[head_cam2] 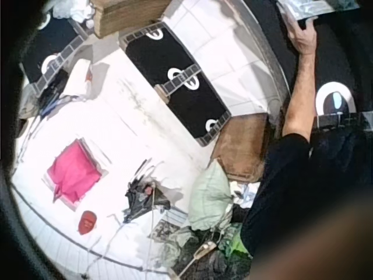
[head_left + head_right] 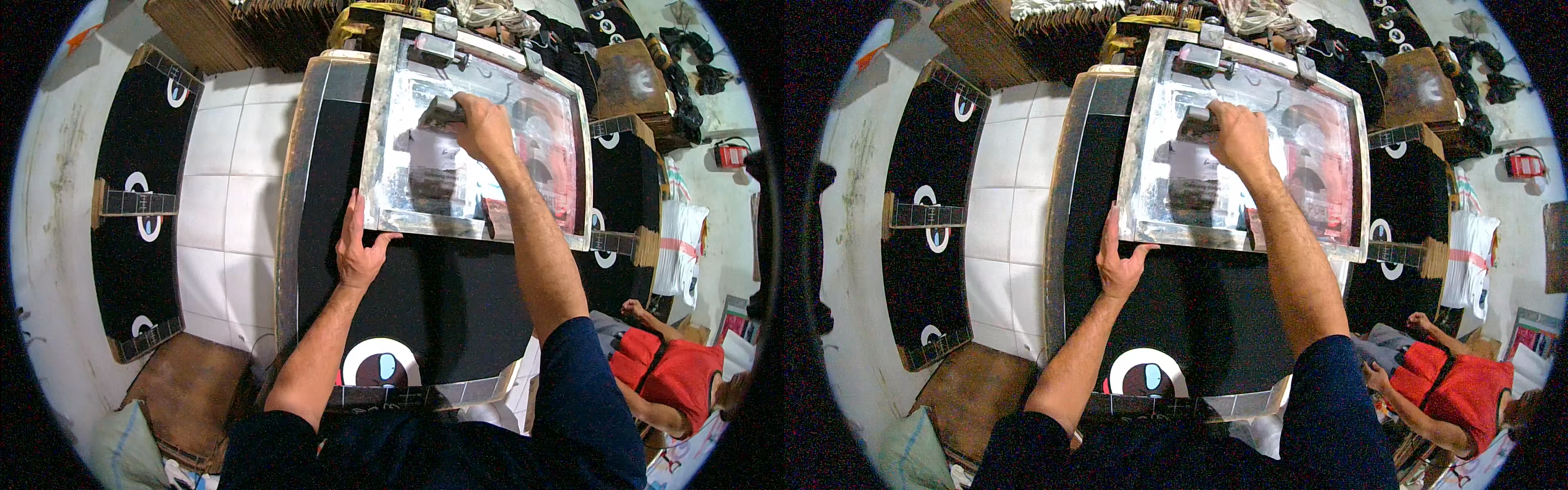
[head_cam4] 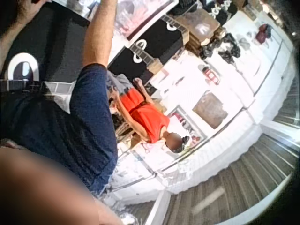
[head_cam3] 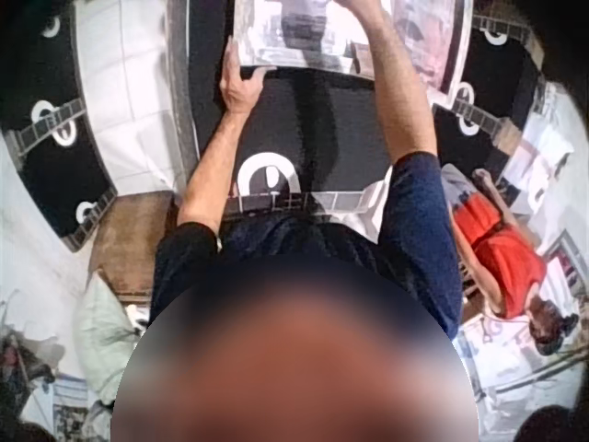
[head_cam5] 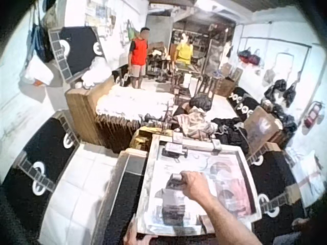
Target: The person performs screen printing on a black t-shirt using a squeegee and a screen frame. They repeatedly align the screen, pull ink across the mesh, and lift the frame to reveal the printed design. The process is repeated multiple times on the same garment.
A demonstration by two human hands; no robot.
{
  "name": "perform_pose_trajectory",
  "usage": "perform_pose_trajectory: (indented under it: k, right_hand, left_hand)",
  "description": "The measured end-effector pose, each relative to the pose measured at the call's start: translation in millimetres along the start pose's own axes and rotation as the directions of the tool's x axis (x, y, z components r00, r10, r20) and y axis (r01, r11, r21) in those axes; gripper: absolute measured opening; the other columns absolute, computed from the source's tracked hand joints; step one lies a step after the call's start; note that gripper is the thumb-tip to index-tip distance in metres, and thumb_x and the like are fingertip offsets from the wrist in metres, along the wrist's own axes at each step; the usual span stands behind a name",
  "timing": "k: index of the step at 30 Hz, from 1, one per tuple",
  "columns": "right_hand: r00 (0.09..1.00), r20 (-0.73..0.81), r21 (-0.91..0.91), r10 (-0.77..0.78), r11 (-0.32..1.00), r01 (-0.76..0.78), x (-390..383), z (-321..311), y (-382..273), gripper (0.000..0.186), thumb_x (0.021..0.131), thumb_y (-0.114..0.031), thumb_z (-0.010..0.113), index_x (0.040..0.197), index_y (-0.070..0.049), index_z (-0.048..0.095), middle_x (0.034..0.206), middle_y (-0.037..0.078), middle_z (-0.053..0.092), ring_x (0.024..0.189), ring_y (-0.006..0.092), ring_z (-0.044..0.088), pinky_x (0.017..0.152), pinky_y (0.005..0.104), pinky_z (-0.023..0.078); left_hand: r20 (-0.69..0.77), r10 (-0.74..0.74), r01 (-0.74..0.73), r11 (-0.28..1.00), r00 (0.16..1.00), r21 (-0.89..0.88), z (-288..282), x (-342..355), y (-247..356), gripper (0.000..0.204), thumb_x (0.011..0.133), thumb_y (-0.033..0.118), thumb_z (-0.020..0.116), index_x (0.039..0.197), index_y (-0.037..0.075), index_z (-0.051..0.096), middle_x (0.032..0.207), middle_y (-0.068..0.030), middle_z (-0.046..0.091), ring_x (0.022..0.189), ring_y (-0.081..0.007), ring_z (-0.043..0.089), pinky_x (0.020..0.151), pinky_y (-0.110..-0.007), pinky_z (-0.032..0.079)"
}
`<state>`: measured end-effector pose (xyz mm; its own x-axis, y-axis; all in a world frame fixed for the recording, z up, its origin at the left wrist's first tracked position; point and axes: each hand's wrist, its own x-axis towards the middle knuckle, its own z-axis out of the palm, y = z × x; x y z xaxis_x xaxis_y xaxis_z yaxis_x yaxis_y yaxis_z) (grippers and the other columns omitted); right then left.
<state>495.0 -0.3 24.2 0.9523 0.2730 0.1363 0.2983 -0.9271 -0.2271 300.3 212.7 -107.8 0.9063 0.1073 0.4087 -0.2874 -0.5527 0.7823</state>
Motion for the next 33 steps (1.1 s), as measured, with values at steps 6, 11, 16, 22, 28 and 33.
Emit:
perform_pose_trajectory:
  k: [6,11,16,22,28,33]
  right_hand:
    - [0.999,0.037,0.024,-0.006,1.0,0.005,-22.5,-8.1,1.4,0.038,0.077,-0.008,0.078,0.114,-0.009,0.068,0.106,0.011,0.073,0.102,0.0339,0.067,0.089,0.0499,0.044]
    - [0.994,0.064,0.021,-0.09,0.996,0.089,-17.0,4.3,7.4,0.034,0.077,-0.01,0.08,0.109,-0.01,0.068,0.098,0.011,0.074,0.099,0.0337,0.068,0.087,0.051,0.044]
    - [0.987,0.159,-0.148,-0.017,0.988,0.041,70.1,15.1,34.4,0.061,0.075,-0.034,0.084,0.131,-0.018,0.067,0.114,0.01,0.075,0.108,0.0326,0.071,0.089,0.0538,0.051]
    - [0.998,0.061,-0.027,0.035,0.999,-0.033,73.9,28.1,40.0,0.055,0.077,-0.027,0.087,0.126,-0.01,0.069,0.108,0.02,0.075,0.102,0.0385,0.071,0.087,0.0477,0.056]
    - [0.998,-0.034,0.01,-0.053,0.999,0.053,-44.8,21.8,-11.6,0.027,0.071,-0.003,0.079,0.095,-0.01,0.069,0.094,0.007,0.07,0.09,0.034,0.063,0.076,0.0473,0.049]
    - [1.0,-0.003,-0.064,-0.008,0.998,0.008,28.1,6.1,25.7,0.048,0.079,-0.03,0.08,0.123,-0.016,0.068,0.105,0.012,0.075,0.097,0.0352,0.072,0.079,0.0519,0.054]
  left_hand:
    - [-0.047,0.063,-0.062,0.998,0.997,0.005,0.9,4.8,-0.3,0.1,0.079,0.031,0.088,0.159,0.013,0.031,0.155,-0.0292,0.044,0.136,-0.0459,0.053,0.101,-0.047,0.058]
    - [-0.042,0.039,-0.04,0.998,0.998,-0.048,3.0,2.4,-1.6,0.097,0.08,0.029,0.088,0.156,0.005,0.034,0.154,-0.0298,0.045,0.138,-0.0451,0.052,0.11,-0.047,0.05]
    - [-0.048,0.075,-0.074,0.997,0.996,0.019,2.9,3.2,-2.2,0.1,0.08,0.033,0.087,0.159,0.012,0.029,0.153,-0.0313,0.044,0.135,-0.046,0.054,0.1,-0.047,0.059]
    - [-0.035,0.074,-0.073,0.997,0.997,0.023,2.1,4.7,-0.4,0.101,0.081,0.033,0.086,0.16,0.011,0.028,0.153,-0.032,0.043,0.136,-0.0462,0.052,0.1,-0.047,0.059]
    - [-0.015,0.055,-0.055,0.998,0.998,0.03,0.6,4.3,0.9,0.099,0.082,0.032,0.086,0.159,0.009,0.028,0.153,-0.0318,0.044,0.137,-0.0461,0.052,0.102,-0.048,0.058]
    - [-0.024,0.046,-0.045,0.998,0.999,0.037,0.0,3.2,1.9,0.098,0.084,0.035,0.085,0.158,0.006,0.028,0.152,-0.0317,0.045,0.137,-0.0458,0.052,0.104,-0.048,0.056]
